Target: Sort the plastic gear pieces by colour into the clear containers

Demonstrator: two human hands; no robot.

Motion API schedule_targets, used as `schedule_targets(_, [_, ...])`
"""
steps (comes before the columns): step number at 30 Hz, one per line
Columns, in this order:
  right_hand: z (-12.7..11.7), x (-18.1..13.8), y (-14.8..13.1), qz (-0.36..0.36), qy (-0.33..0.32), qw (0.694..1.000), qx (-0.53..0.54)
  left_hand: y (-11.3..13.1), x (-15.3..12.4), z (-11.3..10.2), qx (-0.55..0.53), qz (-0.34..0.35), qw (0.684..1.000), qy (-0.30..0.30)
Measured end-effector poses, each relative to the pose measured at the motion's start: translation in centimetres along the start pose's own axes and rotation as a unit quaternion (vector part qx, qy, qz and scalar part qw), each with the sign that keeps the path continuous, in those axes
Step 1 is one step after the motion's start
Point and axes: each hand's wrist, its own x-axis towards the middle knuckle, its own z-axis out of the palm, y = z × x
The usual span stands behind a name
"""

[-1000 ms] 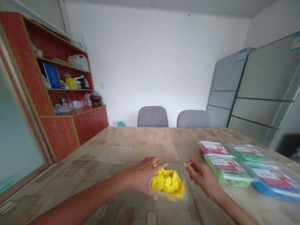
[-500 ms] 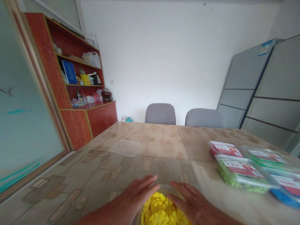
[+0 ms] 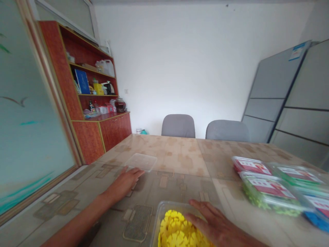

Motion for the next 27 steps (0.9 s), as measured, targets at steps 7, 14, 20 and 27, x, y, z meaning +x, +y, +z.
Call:
schedule_targets(7, [-7.0,-0.9,-6.5,0.068,0.057,0.994,0.066,0.6,1.0,0.3,0.027,0.017,0.999,-0.009])
schedule_targets(14, [-7.9,-0.5,-6.4,0.11,0.088,0.988,0.069,1.2,0.9,-0.1,0.026,0.046,0.999,-0.011])
schedule_targets(20, [-8.3,-0.3,-6.0,0.119,0.144,0.98,0.073,3.1,0.5,-0.5,-0.004,0.061,0.998,0.001])
schedule_targets(27, [-8.6,-0.3,-5.8,0.121,0.157,0.978,0.069,0.8,-0.3,-1.8,-0.035,0.057,0.997,-0.026])
